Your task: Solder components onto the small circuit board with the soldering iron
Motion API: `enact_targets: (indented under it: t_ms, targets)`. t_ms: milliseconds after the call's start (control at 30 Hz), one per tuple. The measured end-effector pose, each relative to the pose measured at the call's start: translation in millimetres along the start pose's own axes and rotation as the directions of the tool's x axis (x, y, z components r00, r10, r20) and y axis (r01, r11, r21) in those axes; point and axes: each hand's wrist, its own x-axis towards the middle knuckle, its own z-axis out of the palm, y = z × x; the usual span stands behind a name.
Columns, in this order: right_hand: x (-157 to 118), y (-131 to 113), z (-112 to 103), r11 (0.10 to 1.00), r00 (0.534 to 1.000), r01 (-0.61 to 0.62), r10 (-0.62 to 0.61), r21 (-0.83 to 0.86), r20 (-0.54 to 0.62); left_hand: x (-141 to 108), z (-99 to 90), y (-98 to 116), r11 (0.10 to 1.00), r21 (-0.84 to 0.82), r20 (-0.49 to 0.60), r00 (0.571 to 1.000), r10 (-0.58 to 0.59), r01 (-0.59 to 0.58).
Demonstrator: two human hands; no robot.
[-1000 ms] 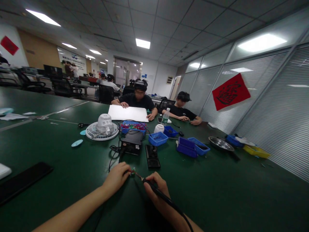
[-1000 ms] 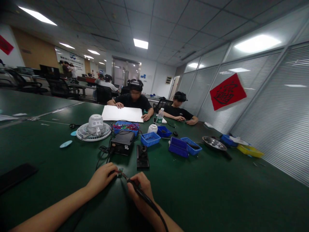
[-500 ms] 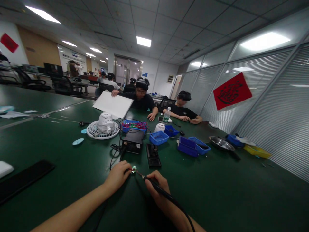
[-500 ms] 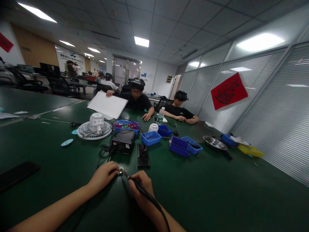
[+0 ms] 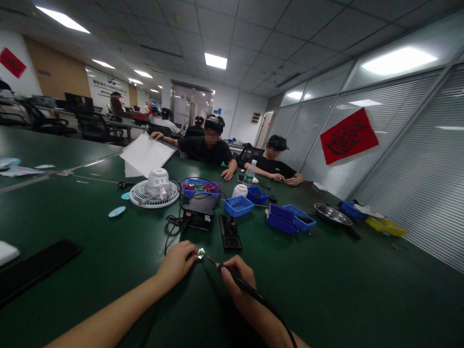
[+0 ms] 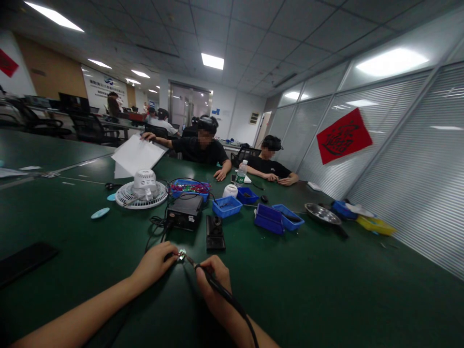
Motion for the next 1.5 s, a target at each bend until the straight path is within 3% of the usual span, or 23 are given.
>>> enact_targets:
  t_ms: [1000, 1500]
  targets:
    - [-1.3, 0.1, 2.7, 1.000, 1.000, -0.001, 0.001, -0.012, 0.001, 0.8, -0.9, 1.2, 1.000, -0.019, 0.019, 1.000, -0.017, 0.017]
    - [-7.2, 2.3, 4.8, 0.996, 0.996, 0.086, -0.086, -0.012, -0.022, 0.5, 0.6, -1.1, 1.000, -0.007, -0.006, 1.000, 0.000, 0.000]
